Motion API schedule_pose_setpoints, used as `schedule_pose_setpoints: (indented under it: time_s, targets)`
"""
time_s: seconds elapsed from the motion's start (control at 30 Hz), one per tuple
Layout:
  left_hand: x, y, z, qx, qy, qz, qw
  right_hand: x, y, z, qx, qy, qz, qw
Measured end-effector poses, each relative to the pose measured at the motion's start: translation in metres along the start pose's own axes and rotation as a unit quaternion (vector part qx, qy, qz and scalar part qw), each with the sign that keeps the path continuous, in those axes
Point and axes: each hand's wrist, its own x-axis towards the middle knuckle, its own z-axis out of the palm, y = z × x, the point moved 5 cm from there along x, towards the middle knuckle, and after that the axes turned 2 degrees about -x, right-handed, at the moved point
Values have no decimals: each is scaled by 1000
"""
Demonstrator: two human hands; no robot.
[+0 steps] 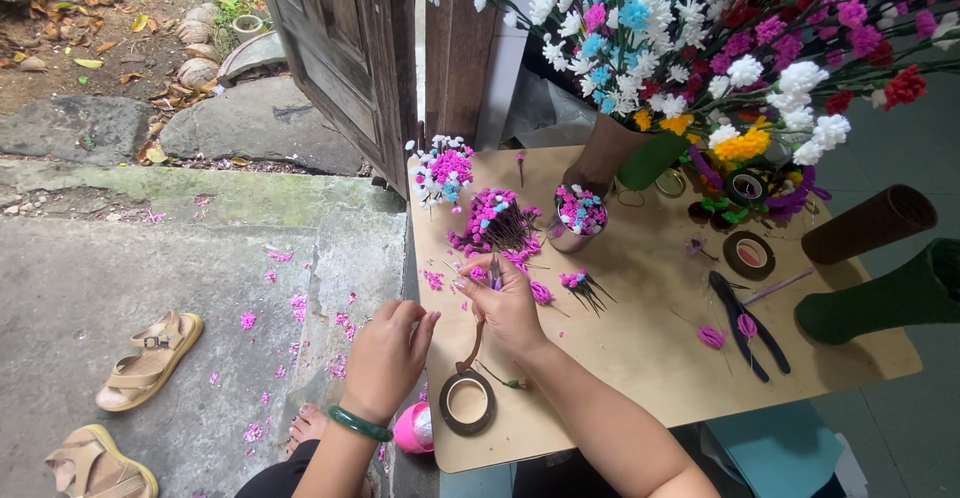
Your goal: Attaching small flower heads to stems to complete a floral arrangement.
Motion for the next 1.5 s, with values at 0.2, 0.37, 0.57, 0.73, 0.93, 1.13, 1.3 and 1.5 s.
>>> schedule_pose_setpoints:
  time_s: [0.2, 0.37, 0.57, 0.73, 0.93, 1.13, 1.3, 1.5]
  targets:
    - [0, 1, 0, 6, -4, -3, 1000, 3, 17, -2, 54, 10, 35, 998]
    - [-1, 2, -2, 8, 2, 3, 1000, 2, 7, -1, 41, 20, 47, 998]
    - [2, 5, -6, 4, -10, -10, 1000, 19, -21, -33, 13, 101, 7, 995]
    - [8, 14, -14, -8, -12, -22, 1000, 42, -38, -69, -136, 174, -34, 975]
    - [15, 16, -18, -36, 11, -11, 999, 72, -8, -70, -391, 135, -57, 909]
    - [14, 15, -26, -44, 34, 4, 998, 70, -13, -54, -473, 102, 40, 874]
    - [13, 17, -32, -52, 46, 4, 998, 69, -18, -49, -473, 106, 54, 873]
    - [13, 16, -29, -36, 40, 5, 999, 75, -11, -62, -467, 125, 25, 875]
